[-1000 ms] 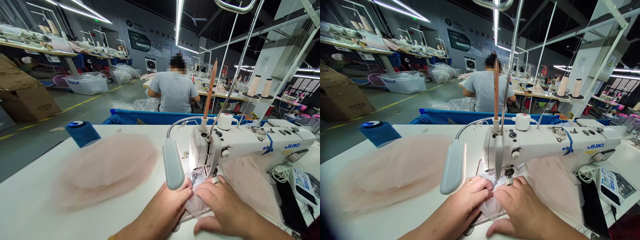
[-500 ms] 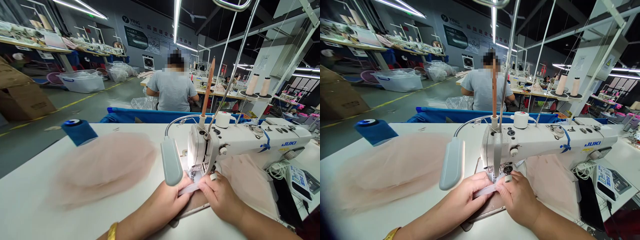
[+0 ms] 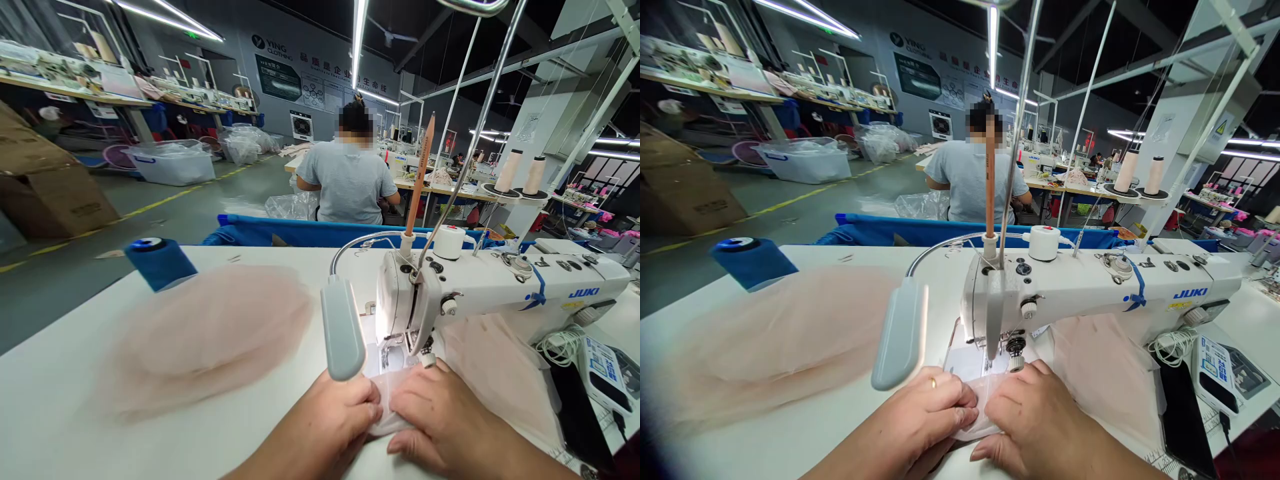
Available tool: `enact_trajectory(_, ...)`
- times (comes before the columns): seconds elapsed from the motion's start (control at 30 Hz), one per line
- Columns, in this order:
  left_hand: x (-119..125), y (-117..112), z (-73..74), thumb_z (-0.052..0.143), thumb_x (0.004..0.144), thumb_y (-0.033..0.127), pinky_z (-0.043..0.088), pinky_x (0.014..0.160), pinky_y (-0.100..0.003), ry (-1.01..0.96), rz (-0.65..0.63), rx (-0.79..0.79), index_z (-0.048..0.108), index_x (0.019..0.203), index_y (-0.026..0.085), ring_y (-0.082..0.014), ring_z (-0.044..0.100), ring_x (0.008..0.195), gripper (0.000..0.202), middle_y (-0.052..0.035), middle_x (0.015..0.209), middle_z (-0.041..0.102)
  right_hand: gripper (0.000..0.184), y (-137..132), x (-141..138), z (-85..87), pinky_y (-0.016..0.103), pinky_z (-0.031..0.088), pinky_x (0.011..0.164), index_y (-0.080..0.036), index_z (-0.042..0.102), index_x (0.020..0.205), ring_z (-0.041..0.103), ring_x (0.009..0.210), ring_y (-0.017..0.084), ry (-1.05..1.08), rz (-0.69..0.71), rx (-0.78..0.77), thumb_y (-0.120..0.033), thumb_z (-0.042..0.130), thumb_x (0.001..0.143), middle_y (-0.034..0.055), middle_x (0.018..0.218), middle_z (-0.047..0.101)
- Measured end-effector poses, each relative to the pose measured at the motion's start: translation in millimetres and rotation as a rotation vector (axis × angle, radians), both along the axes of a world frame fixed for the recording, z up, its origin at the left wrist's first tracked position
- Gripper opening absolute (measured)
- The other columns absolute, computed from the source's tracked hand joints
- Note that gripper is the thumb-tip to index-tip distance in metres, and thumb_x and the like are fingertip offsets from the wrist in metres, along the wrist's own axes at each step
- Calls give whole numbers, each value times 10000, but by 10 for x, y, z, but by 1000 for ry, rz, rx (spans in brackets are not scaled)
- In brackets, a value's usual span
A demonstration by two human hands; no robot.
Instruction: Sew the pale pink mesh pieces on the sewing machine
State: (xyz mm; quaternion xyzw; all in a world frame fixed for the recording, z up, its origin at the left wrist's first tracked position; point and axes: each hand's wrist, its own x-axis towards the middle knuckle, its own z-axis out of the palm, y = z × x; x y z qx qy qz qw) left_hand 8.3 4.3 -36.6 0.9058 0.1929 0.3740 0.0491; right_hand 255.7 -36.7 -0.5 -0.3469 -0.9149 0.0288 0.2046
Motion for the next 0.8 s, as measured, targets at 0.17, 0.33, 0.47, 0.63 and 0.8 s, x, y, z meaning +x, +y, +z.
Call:
enact_trajectory(0.17,-27,75,172,450,1027,39,413,708,-364,44,46,49,636,770,225,-205,592,693,368,-18,793,700,304,45,-6,11,393,486,890,-226,677,1092,679,990,265,-41,-55,-54,-525,657,1145,31,1094,799)
enact_trajectory(0.33,-60,92,386,559,1050,78,491,761,-339,101,52,-10,744,858,240,-217,638,778,312,-25,857,725,310,62,-9,-31,416,499,906,-212,693,1148,686,1040,293,-52,-87,-78,-521,674,1135,49,1131,794)
enact_trajectory(0.47,-50,88,261,599,1056,126,508,787,-355,81,17,22,758,899,238,-227,653,798,250,-45,891,740,298,59,1,-62,414,501,905,-217,689,1141,690,1016,285,-33,-73,-48,-514,660,1145,48,1129,795)
enact_trajectory(0.63,-76,38,201,633,1022,92,521,776,-335,112,1,-7,743,915,233,-216,650,778,209,-31,864,735,320,57,1,-77,411,507,910,-220,681,1048,690,990,279,-37,-85,-30,-520,644,1151,58,1058,783)
enact_trajectory(0.8,-104,19,379,594,1036,80,555,782,-324,129,34,-33,767,930,236,-223,664,813,257,-37,861,737,303,92,-4,-94,415,519,928,-223,683,1014,683,1007,282,-44,-107,-32,-499,671,1137,70,1069,784)
